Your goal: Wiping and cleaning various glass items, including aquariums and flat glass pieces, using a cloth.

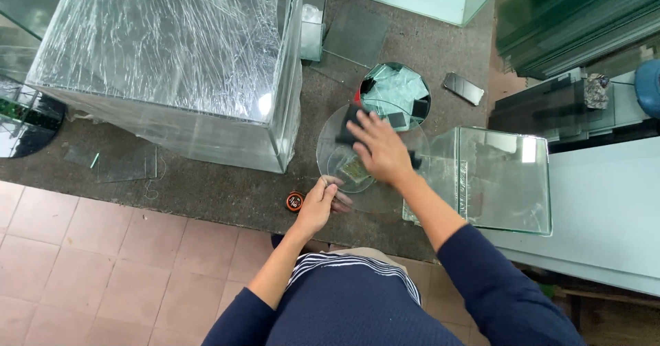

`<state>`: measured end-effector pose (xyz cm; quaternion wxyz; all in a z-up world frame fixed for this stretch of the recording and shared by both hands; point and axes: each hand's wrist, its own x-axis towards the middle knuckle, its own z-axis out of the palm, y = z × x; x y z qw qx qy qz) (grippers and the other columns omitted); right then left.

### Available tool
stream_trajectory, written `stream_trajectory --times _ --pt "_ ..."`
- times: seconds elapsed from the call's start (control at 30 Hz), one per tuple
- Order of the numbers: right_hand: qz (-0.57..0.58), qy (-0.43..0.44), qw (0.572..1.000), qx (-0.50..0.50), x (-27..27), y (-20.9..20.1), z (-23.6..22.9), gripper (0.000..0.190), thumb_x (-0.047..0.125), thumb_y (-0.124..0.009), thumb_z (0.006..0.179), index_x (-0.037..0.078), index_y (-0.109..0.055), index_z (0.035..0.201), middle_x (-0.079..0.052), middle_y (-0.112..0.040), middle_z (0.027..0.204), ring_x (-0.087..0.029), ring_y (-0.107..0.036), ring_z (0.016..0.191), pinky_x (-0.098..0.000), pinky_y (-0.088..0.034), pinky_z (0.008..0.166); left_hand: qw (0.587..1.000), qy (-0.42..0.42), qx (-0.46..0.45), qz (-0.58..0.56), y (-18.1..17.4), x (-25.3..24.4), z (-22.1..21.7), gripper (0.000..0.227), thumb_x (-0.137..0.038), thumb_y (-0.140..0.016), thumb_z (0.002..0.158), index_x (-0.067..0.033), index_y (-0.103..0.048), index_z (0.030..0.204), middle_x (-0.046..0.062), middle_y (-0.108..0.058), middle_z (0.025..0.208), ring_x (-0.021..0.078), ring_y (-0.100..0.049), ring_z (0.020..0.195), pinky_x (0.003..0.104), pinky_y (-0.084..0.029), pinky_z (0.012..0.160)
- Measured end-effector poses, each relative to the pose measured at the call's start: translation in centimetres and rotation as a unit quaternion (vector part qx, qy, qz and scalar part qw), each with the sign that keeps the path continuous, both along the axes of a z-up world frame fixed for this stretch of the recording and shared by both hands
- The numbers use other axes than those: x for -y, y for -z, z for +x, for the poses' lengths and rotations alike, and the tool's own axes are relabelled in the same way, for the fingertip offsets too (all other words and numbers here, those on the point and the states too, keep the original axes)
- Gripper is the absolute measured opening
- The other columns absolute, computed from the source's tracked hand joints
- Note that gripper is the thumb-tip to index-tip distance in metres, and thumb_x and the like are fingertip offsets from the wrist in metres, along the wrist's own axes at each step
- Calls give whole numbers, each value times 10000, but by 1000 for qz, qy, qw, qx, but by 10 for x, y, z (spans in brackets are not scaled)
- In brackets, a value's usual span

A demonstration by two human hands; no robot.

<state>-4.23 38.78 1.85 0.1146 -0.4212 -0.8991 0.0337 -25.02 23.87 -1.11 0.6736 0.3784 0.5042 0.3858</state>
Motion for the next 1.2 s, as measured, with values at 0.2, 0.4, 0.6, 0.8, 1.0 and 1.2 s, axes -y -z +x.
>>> stream_trajectory --times 0.2,0.4,0.6,0.8,1.0,1.2 --pt "5 -107 994 -6 49 17 -35 620 498 -652 1045 366 -557 1644 -9 -429 1790 -359 -429 1611 -517 -369 1292 992 -1 -123 26 86 -2 -3 286 -229 -475 1198 13 -617 1259 327 -800 1046 426 -816 952 512 -642 757" --pt "-6 15 999 -39 -30 30 -17 579 458 -580 1122 319 -546 1684 -25 -470 1761 -388 -429 1598 -569 -356 1289 997 -25 -72 24 -20 2 7 296 -183 -392 1217 -38 -649 1239 193 -855 1016 297 -847 920 406 -647 799" --pt "-12 -71 997 -5 13 1 -12 541 452 -610 1073 391 -600 1610 46 -514 1736 -315 -473 1587 -546 -383 1278 996 -37 -78 23 -10 4 8 291 -189 -421 1212 -26 -653 1145 198 -842 969 302 -837 871 415 -635 775" --pt "-30 -81 996 1 57 2 -30 527 491 -599 1072 413 -602 1593 98 -497 1740 -289 -446 1605 -502 -350 1305 988 -27 -152 13 4 1 8 274 -205 -514 1174 -4 -682 1097 216 -824 899 302 -823 814 430 -623 699" --pt "-12 42 999 -18 -6 10 -24 528 432 -558 1120 301 -602 1630 -58 -498 1743 -446 -447 1574 -630 -355 1277 994 -48 -84 40 2 0 6 283 -193 -479 1181 -44 -690 1065 166 -826 844 275 -829 781 349 -613 708" --pt "-58 -26 997 39 80 -21 -8 541 532 -590 1050 443 -588 1584 91 -419 1783 -308 -397 1623 -552 -327 1310 992 -15 -119 36 10 4 -1 283 -177 -521 1159 -37 -733 1034 150 -805 737 281 -814 742 369 -621 687"
